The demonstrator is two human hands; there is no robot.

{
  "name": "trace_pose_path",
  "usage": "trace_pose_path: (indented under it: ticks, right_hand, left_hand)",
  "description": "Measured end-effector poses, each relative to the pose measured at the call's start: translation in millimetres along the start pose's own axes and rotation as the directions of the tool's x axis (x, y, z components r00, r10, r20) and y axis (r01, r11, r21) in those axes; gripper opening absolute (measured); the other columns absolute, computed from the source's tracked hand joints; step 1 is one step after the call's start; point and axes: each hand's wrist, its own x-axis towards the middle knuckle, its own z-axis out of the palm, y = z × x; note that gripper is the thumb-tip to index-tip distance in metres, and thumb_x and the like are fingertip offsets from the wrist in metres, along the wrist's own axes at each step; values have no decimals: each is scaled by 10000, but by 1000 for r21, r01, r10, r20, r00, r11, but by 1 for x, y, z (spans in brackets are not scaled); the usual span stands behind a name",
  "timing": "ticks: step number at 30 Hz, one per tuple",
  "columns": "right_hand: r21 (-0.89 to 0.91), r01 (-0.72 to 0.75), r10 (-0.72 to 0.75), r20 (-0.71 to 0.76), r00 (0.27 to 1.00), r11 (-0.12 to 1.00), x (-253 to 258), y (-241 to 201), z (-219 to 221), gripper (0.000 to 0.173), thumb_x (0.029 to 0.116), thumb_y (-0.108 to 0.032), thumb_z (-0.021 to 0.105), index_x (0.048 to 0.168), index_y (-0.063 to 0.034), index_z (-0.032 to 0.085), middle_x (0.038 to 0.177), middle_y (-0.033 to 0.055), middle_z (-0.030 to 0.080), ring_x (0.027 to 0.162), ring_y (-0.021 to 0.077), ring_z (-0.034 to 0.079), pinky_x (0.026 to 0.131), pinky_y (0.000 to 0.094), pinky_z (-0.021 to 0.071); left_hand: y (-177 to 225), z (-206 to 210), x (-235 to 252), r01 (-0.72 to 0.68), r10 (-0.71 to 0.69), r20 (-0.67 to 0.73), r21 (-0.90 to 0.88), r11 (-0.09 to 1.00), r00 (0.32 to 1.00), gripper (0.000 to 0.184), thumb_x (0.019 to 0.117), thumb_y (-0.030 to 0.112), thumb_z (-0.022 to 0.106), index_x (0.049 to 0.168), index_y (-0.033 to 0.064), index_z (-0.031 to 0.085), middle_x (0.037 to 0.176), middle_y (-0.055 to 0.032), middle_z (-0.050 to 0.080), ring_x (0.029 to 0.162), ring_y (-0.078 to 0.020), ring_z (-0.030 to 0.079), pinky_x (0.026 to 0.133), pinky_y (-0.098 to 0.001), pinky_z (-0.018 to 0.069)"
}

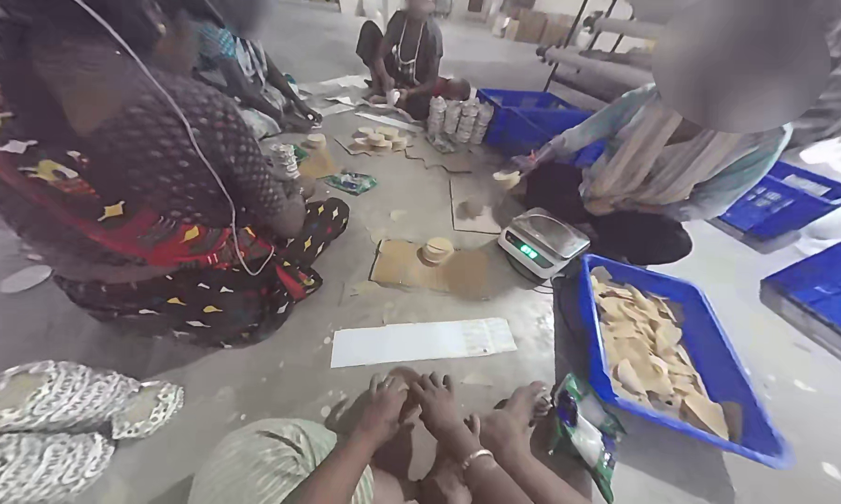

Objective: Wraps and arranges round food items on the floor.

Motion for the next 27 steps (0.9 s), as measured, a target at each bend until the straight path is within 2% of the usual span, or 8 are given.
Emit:
trace_pose_path:
  ticks: [6,9,12,14,16,18,20,27]
  right_hand:
    - [430,11,174,-387,906,903,-29,6,12,201,931,-200,721,1055,-62,795,1209,167,707,1211,361,610,1044,532,460]
    - [879,-106,430,-120,895,466,-29,-2,46,459,957,-82,702,1366,66,556,1281,244,642,1157,311,657,1010,431,531]
    - [976,58,547,-168,820,212,-16,-27,82,538,860,-6,785,1328,116,549,1131,253,680,979,241,682,886,360,565]
    - [931,193,587,-347,732,309,-42,-53,37,378,866,26,743,1172,206,611,996,301,694,860,210,681,787,279,562]
    - [949,-252,640,73,765,192,-83,-88,-86,257,972,53,612,1203,163,632,1138,262,686,971,186,616,898,254,479]
    - [893,-294,686,-23,728,342,-76,-86,-79,255,1033,-33,560,1191,131,673,1168,260,700,1077,258,642,994,327,467]
    - [740,-42,678,-590,438,671,-11,-51,43,257,984,-157,660,966,76,768,899,238,739,835,339,714,841,473,560]
    - [394,-164,325,-388,862,904,-16,-21,65,327,964,-83,615,1272,-56,720,1253,194,685,1156,386,648,946,497,545]
  left_hand:
    - [-5,-3,4,-72,71,65,3,997,995,360,939,147,703,1281,41,682,1529,-189,492,1480,-407,367,1236,-684,70]
    - [-6,-1,4,-102,101,89,2,995,991,319,985,124,624,1290,38,667,1531,-200,484,1493,-401,349,1250,-650,46]
    - [-8,4,3,-109,109,-8,-43,993,994,309,988,56,585,1287,4,649,1472,-205,539,1463,-380,405,1268,-598,96]
    - [-8,14,3,-87,76,-109,-101,991,991,364,997,15,540,1353,1,612,1462,-201,561,1442,-352,453,1272,-564,134]
    - [-7,18,3,-47,23,-157,-153,987,987,384,1021,41,507,1393,6,595,1469,-185,569,1437,-321,474,1279,-527,137]
    - [-2,19,4,-11,-25,-181,-195,981,983,368,1055,122,495,1388,21,616,1467,-156,584,1431,-283,489,1285,-504,128]
    - [-1,21,9,-3,-27,-193,-158,987,981,345,1057,123,495,1348,25,653,1446,-147,604,1408,-293,514,1279,-528,151]
    - [5,17,3,16,-18,-23,-75,997,1000,463,1022,57,500,1480,-9,511,1599,-222,406,1528,-357,320,1280,-557,62]
